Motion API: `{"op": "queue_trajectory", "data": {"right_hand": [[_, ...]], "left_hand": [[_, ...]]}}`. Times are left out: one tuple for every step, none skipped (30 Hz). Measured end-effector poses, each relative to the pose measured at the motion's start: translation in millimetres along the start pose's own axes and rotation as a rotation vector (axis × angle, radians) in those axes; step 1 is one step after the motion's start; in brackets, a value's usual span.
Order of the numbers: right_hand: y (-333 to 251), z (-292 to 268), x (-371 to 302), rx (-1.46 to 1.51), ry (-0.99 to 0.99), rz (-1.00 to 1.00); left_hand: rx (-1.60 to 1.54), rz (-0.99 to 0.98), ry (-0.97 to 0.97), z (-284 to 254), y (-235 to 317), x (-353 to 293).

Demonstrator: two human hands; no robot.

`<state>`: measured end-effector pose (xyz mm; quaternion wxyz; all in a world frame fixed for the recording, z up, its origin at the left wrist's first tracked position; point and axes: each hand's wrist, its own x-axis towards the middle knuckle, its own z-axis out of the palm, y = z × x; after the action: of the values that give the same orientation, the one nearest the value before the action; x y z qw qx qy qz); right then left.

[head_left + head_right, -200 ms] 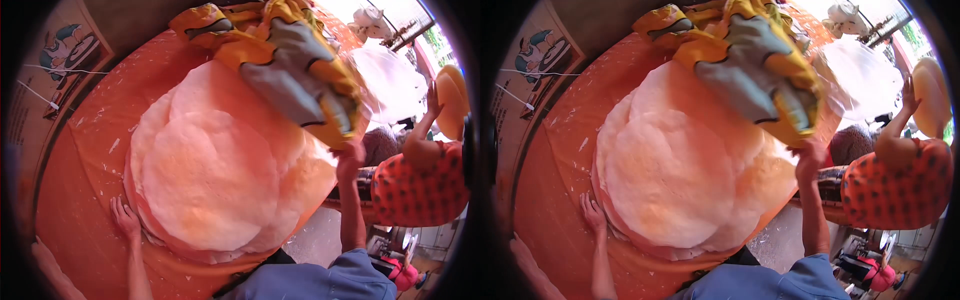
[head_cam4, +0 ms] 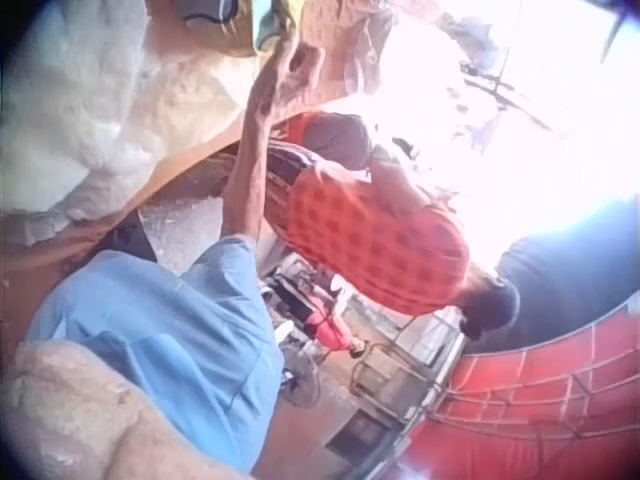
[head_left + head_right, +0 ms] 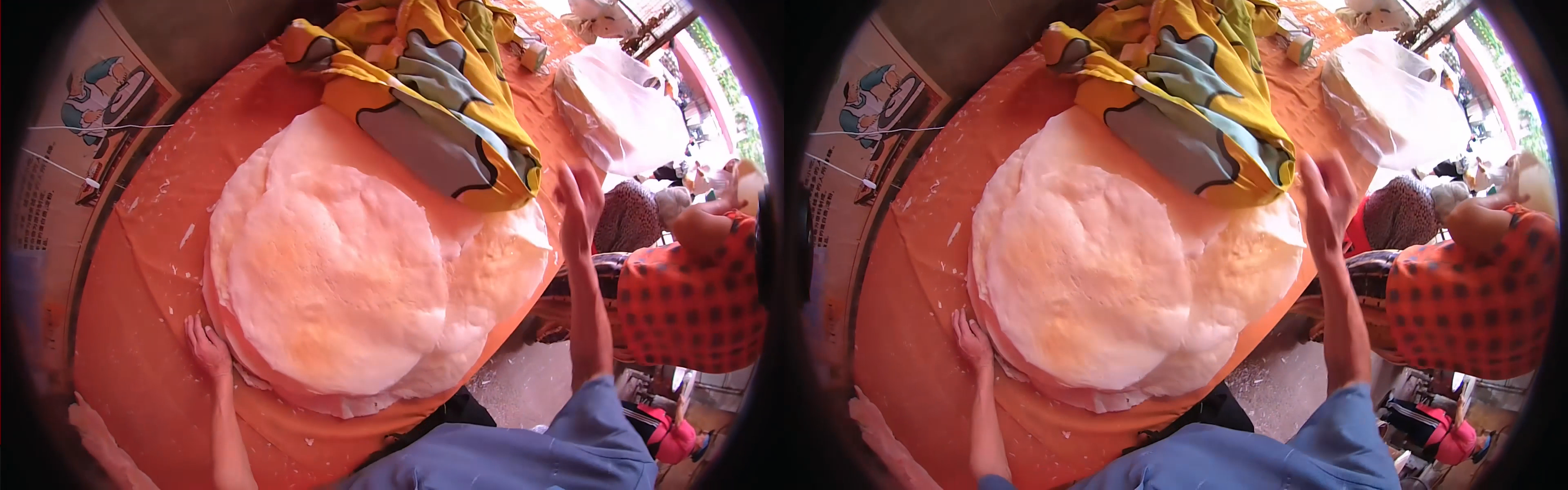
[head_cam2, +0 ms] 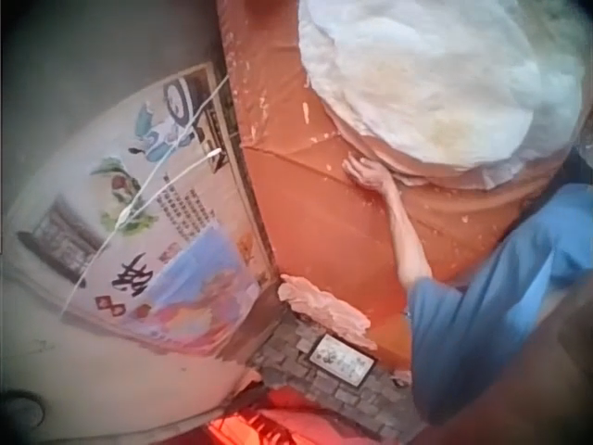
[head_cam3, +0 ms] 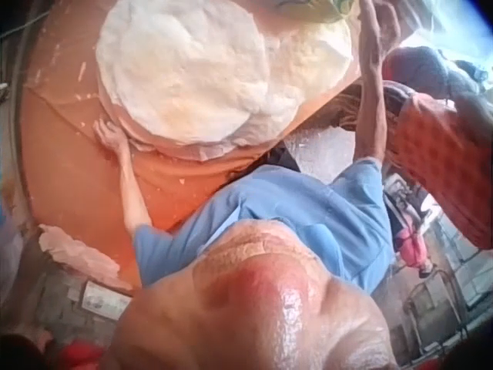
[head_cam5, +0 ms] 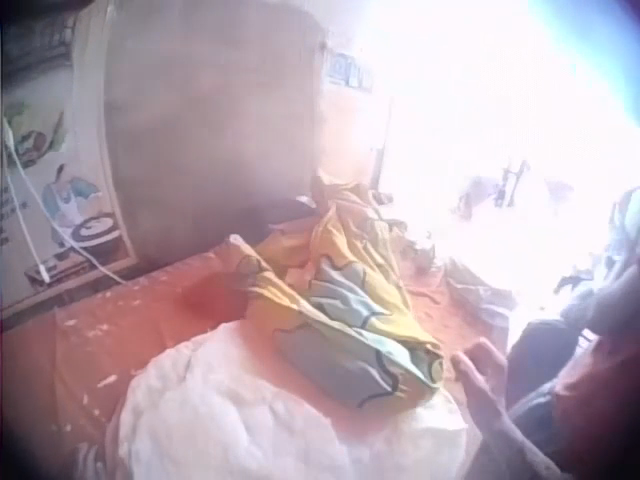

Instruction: The person stacks large, flat dough discs by hand on a table, turning and positioning them to create a large pile. Later, the person covers the stack with a yellow patterned cloth.

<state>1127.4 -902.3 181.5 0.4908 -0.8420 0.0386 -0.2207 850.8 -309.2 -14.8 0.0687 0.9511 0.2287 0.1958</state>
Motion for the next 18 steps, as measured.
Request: {"op": "queue_trajectory", "data": {"right_hand": [[-22, 21, 14, -0.07, -0.096, -0.118], [-24, 46, 33, -0.207, -0.037, -0.423], [-23, 63, 54, -0.355, 0.032, -0.725], [-13, 78, 68, -0.524, 0.024, -0.681], [4, 93, 83, -0.689, 0.016, -0.637], [22, 106, 105, -0.777, -0.247, -0.385], [40, 116, 124, -0.847, -0.513, -0.12], [42, 119, 132, -0.843, -0.479, -0.138], [45, 106, 146, -0.747, -0.462, -0.228], [54, 88, 173, -0.395, -0.253, -0.454], [44, 69, 194, -0.17, -0.094, -0.547], [16, 49, 202, -0.038, -0.109, -0.373], [-9, 7, 204, 0.152, -0.102, -0.41], [-19, -22, 204, 0.359, -0.113, -0.43], [-19, -53, 187, -0.066, 0.053, -0.663], [-28, -100, 173, -0.519, 0.343, -0.852], [-18, -140, 149, -0.747, 0.399, -0.78], [-2, -164, 125, -0.927, 0.429, -0.696]], "left_hand": [[0.025, 0.002, 0.004, -2, -7, -3], [0.031, 0.011, -0.005, -3, -13, -4], [0.029, 0.025, -0.018, -2, -15, -3], [0.063, 0.047, -0.042, 0, -13, 1], [0.065, 0.055, -0.032, -1, -12, 5], [0.024, 0.038, -0.079, -1, -13, 6], [-0.014, 0.021, -0.132, -4, -15, 8], [-0.017, 0.046, -0.168, -11, -15, 11], [-0.011, 0.052, -0.17, -17, -15, 22], [-0.061, -0.01, -0.283, -20, -15, 37], [-0.1, -0.08, -0.4, -25, -20, 48], [-0.19, -0.141, -0.287, -30, -35, 52], [-0.266, -0.17, -0.222, -30, -46, 65], [-0.315, -0.203, -0.161, -38, -54, 78], [-0.478, -0.24, -0.147, -39, -30, 97], [-0.676, -0.268, -0.147, -34, 21, 121], [-0.81, -0.312, -0.204, -40, 97, 140], [-0.9, -0.37, -0.235, -65, 164, 150]]}}
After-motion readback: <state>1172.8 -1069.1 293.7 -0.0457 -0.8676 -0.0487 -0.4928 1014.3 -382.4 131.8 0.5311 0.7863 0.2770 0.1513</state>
